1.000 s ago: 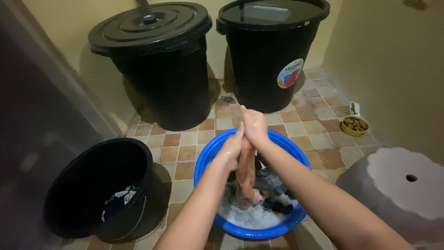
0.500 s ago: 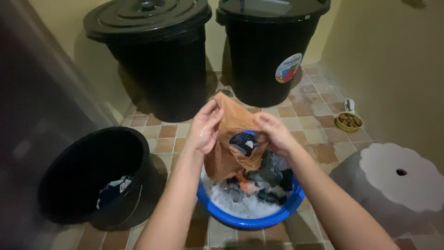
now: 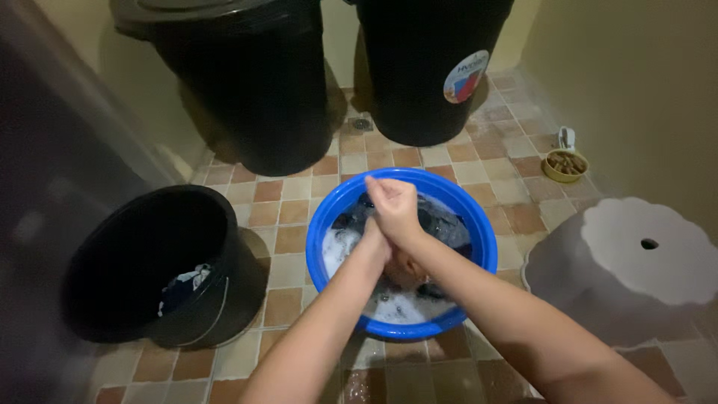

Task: The person hand-washes various garments in a blue basin filled with soapy water. They repeatedly submerge, agitate, and wring out different items, including a maroon cloth, a white cloth, a dark garment, and an orange cloth. The person transfers the washed items from the blue basin into a black bucket positioned to the left.

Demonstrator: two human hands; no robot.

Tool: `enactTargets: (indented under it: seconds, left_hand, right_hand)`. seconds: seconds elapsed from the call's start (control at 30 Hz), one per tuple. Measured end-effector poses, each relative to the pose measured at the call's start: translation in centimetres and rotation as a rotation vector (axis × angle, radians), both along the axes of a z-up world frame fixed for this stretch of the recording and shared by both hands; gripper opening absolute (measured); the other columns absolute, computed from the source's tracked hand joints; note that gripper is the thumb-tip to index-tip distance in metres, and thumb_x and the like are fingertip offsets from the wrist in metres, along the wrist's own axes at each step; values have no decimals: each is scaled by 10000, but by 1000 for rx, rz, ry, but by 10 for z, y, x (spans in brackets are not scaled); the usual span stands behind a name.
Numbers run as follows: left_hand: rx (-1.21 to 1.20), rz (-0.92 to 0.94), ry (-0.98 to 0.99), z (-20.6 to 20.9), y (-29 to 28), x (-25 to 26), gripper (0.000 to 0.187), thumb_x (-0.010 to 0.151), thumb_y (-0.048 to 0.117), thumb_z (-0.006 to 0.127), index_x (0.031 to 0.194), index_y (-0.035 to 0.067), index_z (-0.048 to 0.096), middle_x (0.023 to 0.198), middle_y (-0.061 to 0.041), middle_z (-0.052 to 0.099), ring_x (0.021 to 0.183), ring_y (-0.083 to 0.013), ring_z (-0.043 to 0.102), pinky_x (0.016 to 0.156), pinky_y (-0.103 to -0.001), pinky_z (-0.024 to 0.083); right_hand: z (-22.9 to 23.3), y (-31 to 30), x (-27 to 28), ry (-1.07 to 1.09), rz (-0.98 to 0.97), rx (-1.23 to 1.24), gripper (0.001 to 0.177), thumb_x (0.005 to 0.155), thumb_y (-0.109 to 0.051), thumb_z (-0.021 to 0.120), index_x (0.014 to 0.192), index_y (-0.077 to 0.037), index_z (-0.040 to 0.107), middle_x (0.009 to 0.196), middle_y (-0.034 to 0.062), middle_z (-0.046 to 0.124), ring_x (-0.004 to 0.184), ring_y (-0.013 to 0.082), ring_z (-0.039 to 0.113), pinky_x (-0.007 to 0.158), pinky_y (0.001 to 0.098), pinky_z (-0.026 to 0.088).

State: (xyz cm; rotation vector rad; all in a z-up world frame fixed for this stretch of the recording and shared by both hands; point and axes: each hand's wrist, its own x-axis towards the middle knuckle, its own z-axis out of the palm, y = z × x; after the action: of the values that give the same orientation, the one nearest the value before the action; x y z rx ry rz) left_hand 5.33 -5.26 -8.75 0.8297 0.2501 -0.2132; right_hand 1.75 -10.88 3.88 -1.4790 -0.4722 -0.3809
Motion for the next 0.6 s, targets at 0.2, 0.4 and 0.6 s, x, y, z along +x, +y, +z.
enactTargets:
  seconds: [0.2, 0.4, 0.6]
  left_hand:
    - [64, -275, 49, 68, 8, -35, 418, 1035, 480, 569, 1087, 78, 671, 939, -83, 709, 790, -215, 674, 693, -374, 575]
    - [71, -120, -272, 145, 42, -45, 273, 987, 310, 595, 1208, 156, 554, 1214, -31, 634, 1108, -177, 655, 836, -425, 618]
    - [-25, 113, -365, 168, 66, -42, 313, 932, 135, 627, 1220, 194, 518, 1245, -144, 631, 1149, -285, 659, 911, -496, 614]
  right_hand:
    - [-57, -46, 62, 56, -325, -191, 482, 1079, -330, 596, 744, 15, 568, 656, 84, 486, 638, 152, 444, 580, 366, 391]
    - [-76, -87, 72, 290, 72, -28, 504, 1084, -480, 476, 952, -28, 653, 853, 84, 677, 779, 185, 614, 712, 352, 500]
    - [-33, -92, 27, 759, 679, 131, 416, 1036, -468, 542, 1035, -97, 731, 843, 8, 672, 767, 121, 613, 670, 286, 473]
